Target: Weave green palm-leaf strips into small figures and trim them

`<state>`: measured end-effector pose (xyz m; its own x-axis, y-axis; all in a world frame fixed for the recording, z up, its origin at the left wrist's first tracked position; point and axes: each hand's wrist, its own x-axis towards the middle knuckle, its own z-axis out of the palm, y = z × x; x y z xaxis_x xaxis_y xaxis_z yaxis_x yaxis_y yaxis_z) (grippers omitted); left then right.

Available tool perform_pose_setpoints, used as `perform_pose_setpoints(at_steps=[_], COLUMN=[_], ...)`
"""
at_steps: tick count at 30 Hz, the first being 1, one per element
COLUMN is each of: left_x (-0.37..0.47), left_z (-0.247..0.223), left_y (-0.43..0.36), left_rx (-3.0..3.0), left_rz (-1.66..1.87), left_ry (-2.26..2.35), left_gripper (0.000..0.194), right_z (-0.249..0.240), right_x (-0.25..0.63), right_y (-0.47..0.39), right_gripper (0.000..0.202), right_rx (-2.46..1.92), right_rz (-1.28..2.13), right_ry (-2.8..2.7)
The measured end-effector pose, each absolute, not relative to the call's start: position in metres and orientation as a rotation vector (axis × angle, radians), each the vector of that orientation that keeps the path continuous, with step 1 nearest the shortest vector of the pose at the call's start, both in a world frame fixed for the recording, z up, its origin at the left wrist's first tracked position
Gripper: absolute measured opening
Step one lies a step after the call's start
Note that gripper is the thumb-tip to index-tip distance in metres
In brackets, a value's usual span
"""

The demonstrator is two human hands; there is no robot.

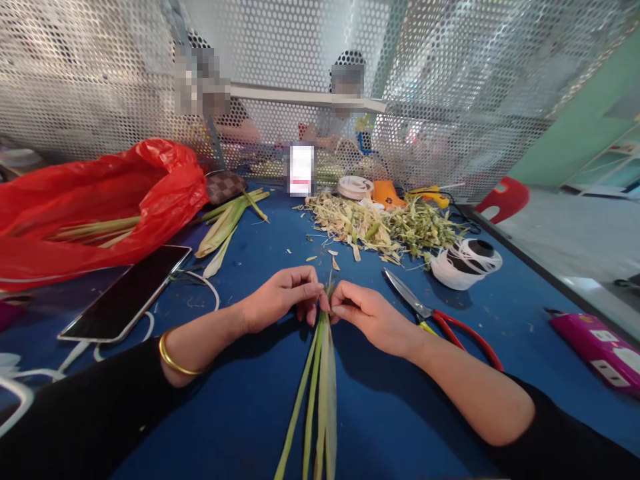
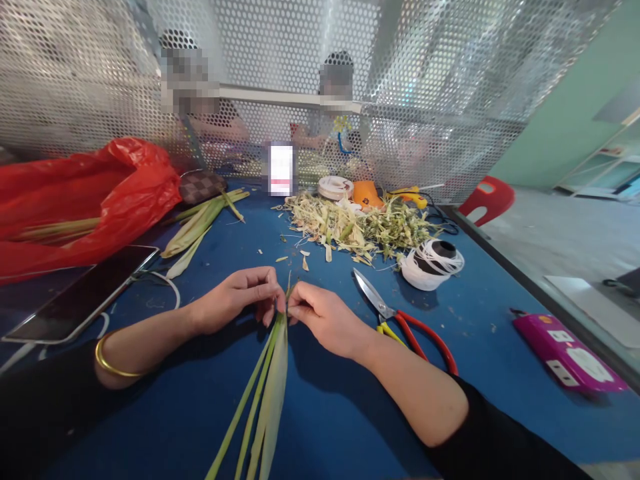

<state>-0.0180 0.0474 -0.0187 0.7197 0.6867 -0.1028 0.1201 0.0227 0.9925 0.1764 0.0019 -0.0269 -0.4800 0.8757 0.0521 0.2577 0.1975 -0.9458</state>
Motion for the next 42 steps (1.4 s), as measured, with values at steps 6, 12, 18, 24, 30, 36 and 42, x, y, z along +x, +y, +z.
perform_pose_setpoints(at_steps=[6, 12, 18, 24, 30, 36, 42], left_x=[-0.015, -0.015, -0.017, -0.013, -0.009, -0.009, -0.010], left_z=[-0.023, -0.021, -0.018, -0.018, -0.013, -0.014, -0.019], left_y=[0.046, 0.046, 0.047, 0.046, 0.040, 0.040, 0.037], left_rx=[1.722, 1.844, 1.884, 1.682, 1.401, 1.302, 1.455], left_rz=[0.554, 0.554, 0.536, 0.544, 0.545, 0.561, 0.495], left_ry=[0.789, 0.846, 0.882, 0.926, 1.002, 1.034, 0.977], left_gripper=[0.025, 0.025, 0.026, 0.026, 0.023, 0.018, 0.013], right_z=[-0.024, -0.022, -0.022, -0.022, -0.019, -0.021, -0.021], right_x=[0.177, 0.178, 0.180, 0.176, 0.176, 0.174, 0.171], right_y=[-0.002, -0.006, -0.006, -0.001, 0.000, 0.000, -0.001], right_gripper=[0.014, 0.017, 0.017, 0.014, 0.015, 0.016, 0.014], right_rx=[-1.161, -1.168, -1.188, -1.142, -1.069, -1.049, -0.999], right_rz=[1.092, 0.975, 0.984, 1.201, 1.133, 1.392, 1.479], right_ry=[-2.067, -2.165, -2.167, -1.921, -1.764, -1.625, -1.475])
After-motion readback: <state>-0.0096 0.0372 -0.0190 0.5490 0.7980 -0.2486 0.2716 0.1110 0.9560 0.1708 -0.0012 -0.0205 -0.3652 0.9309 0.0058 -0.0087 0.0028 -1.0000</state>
